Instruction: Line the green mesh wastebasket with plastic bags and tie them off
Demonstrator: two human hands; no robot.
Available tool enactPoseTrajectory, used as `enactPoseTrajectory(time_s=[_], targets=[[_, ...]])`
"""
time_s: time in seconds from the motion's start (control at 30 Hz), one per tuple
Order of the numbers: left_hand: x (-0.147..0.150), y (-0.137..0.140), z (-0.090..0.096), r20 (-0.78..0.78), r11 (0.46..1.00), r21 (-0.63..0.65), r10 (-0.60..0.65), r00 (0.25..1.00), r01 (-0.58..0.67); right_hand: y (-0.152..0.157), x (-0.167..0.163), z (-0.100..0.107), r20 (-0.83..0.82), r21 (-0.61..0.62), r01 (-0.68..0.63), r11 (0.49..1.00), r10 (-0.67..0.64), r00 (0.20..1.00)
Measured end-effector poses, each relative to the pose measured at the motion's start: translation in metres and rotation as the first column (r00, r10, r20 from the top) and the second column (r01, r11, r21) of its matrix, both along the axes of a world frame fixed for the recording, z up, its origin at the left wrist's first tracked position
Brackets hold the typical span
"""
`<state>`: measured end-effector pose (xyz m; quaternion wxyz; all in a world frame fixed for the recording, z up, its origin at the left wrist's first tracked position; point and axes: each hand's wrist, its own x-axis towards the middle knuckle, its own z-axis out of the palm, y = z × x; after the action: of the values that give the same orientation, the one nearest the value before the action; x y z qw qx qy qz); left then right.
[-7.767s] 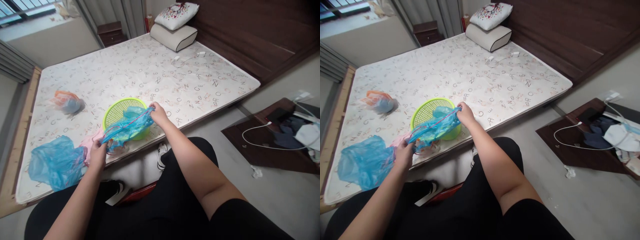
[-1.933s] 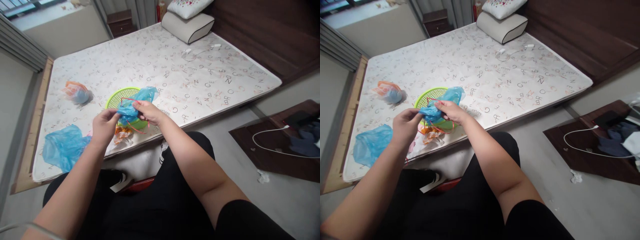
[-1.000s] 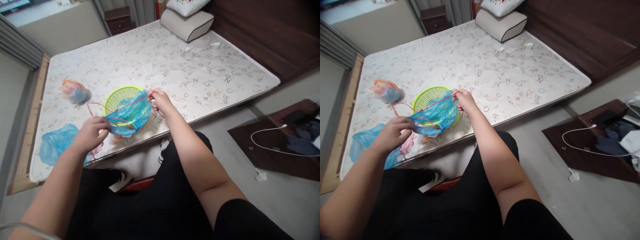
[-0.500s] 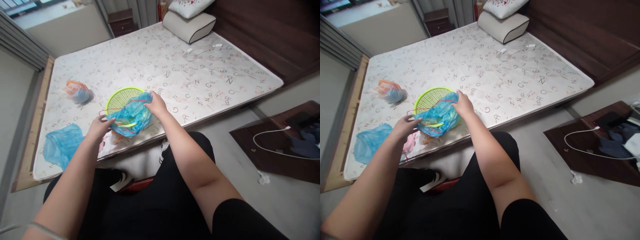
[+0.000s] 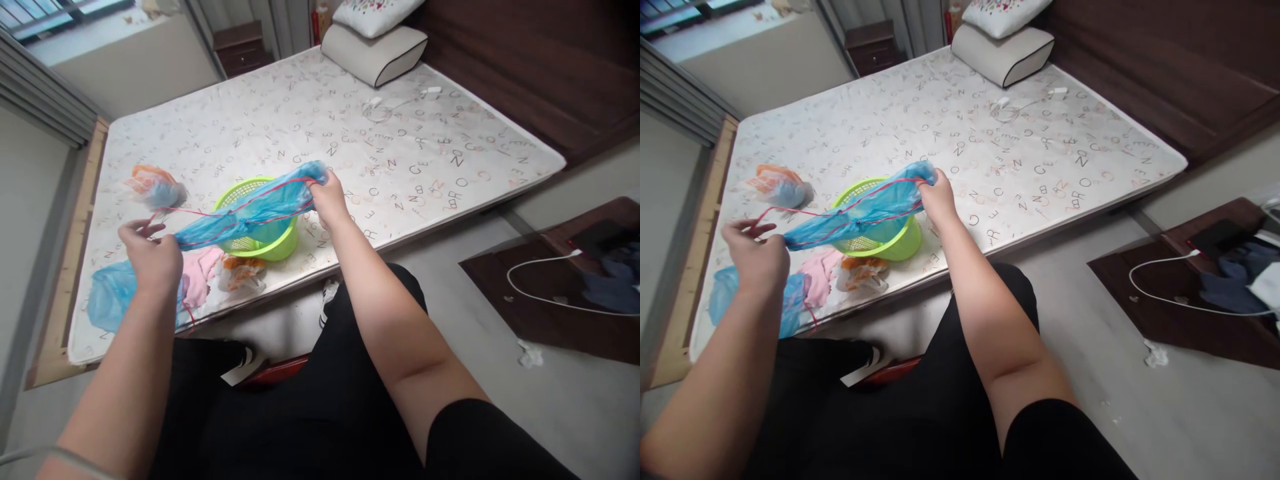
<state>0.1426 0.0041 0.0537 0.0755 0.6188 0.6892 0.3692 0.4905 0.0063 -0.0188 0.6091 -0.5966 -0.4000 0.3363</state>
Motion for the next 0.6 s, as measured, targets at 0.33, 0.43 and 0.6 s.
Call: enactPoseTrajectory(time_s=[0.33, 0.43, 0.6], targets=[[0.056, -0.001, -0.011, -0.334, 0.951, -0.071, -0.306, 0.891, 0.300, -0.013, -0.010, 0.015, -0.206, 0.053, -0.287, 0.956, 0.292, 0.934], [0.087, 0.007, -0.024, -0.410, 0.886, -0.259, -0.461, 0.787, 0.385, -0.019, -0.013, 0.024, -0.297, 0.096, -0.389, 0.916, 0.400, 0.867], [0.101, 0.041, -0.036, -0.344, 0.851, -0.368, -0.499, 0.796, 0.374, -0.027, -0.007, 0.036, -0.358, 0.078, -0.477, 0.876, 0.471, 0.806]])
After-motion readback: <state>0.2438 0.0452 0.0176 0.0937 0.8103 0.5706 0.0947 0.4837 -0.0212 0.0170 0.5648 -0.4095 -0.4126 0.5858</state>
